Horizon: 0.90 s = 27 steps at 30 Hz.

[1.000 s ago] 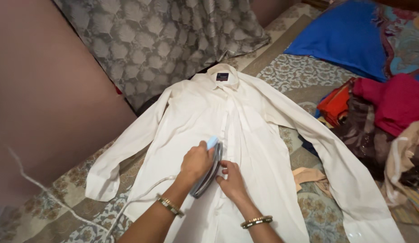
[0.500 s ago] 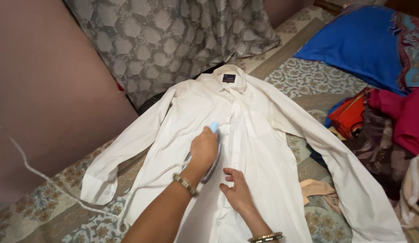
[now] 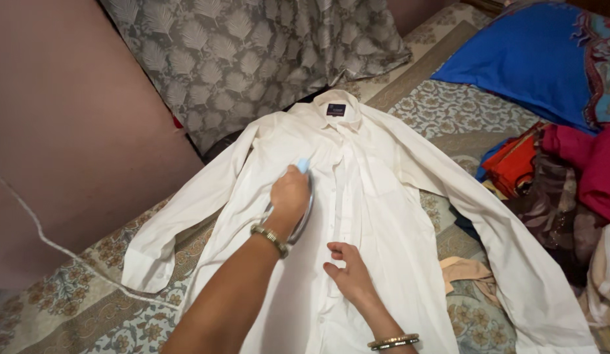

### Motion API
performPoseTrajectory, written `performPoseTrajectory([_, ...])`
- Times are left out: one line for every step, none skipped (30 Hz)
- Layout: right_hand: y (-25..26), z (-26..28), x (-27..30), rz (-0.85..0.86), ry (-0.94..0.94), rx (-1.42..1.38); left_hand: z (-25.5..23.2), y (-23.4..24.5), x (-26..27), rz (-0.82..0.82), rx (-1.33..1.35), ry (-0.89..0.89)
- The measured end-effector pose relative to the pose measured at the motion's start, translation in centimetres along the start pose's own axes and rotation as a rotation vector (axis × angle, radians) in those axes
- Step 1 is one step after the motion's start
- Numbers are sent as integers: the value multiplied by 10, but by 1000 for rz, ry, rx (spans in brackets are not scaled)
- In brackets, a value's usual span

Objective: The person irons a white long-sleeved shirt on a patterned rug. They smooth the fabric, iron the sleeves and body, and flip the shirt to work on different sections.

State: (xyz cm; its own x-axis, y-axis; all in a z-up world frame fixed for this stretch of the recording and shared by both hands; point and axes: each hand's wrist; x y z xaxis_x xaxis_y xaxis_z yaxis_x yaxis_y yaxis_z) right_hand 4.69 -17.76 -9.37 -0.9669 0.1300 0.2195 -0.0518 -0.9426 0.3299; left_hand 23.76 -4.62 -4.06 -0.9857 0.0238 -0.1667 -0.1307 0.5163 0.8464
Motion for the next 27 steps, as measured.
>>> performPoseTrajectory([0,1,-1,-1,21,-19,6,5,6,-20,-8,-9])
performPoseTrajectory([0,1,-1,-1,42,-38,12,12,12,2,-21,26])
performPoseTrajectory([0,2,0,-6,39,-25,19,20,18,26,-34,60])
performPoseTrajectory([-1,2,1,-11,37,-12,26,28,25,52,-41,51])
performPoseTrajectory([-2,4,1,-13,38,1,33,38,31,73,-50,44])
performPoseTrajectory([-1,7,1,-15,39,13,36,44,33,94,-58,38])
performPoseTrajectory([-2,8,2,-14,37,25,36,45,30,98,-66,41])
performPoseTrajectory([-2,10,2,-13,36,37,36,46,24,101,-74,44])
performPoseTrajectory([-3,10,3,-11,38,35,37,43,18,109,-81,49])
performPoseTrajectory([-3,10,4,-9,41,34,38,40,10,82,-93,61])
performPoseTrajectory([-2,10,3,-8,45,37,36,37,-1,53,-100,74])
performPoseTrajectory([-2,10,3,-4,44,23,35,34,-9,23,-107,86])
performPoseTrajectory([0,9,3,0,42,9,37,32,-14,19,-104,80])
performPoseTrajectory([2,8,4,4,40,-4,39,31,-17,14,-101,73])
performPoseTrajectory([2,7,4,7,32,-16,42,31,-18,10,-100,67])
performPoseTrajectory([3,6,4,9,23,-27,46,31,-15,4,-84,84])
performPoseTrajectory([4,6,2,14,20,-42,50,33,-11,-6,-71,100])
performPoseTrajectory([4,6,0,14,26,-45,55,36,-7,-17,-57,117])
performPoseTrajectory([4,5,-1,13,29,-52,62,41,-1,-8,-76,111])
performPoseTrajectory([3,4,0,12,33,-59,71,47,6,1,-94,105])
performPoseTrajectory([3,3,0,10,35,-55,78,53,14,8,-112,102])
performPoseTrajectory([3,3,0,7,37,-51,84,60,22,8,-100,132])
performPoseTrajectory([3,3,1,6,41,-46,91,66,31,6,-86,163])
performPoseTrajectory([3,2,2,-2,62,-18,96,72,41,4,-73,195])
performPoseTrajectory([3,2,2,-10,82,11,101,77,51,-1,-94,202])
performPoseTrajectory([4,1,3,-18,102,39,106,81,62,-5,-114,210])
performPoseTrajectory([5,1,4,-14,112,53,111,84,74,-6,-136,216])
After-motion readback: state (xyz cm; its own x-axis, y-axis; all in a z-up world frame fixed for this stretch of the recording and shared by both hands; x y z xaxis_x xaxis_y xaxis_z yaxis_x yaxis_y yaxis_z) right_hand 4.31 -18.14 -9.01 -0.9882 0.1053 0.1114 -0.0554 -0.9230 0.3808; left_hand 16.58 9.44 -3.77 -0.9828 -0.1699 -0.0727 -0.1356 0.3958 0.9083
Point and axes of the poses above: each hand's wrist, its own x-axis away from the middle knuckle, its own y-axis out of the back of the hand, z = x × y, and after that the axes turned 3 degrees about x, right-handed
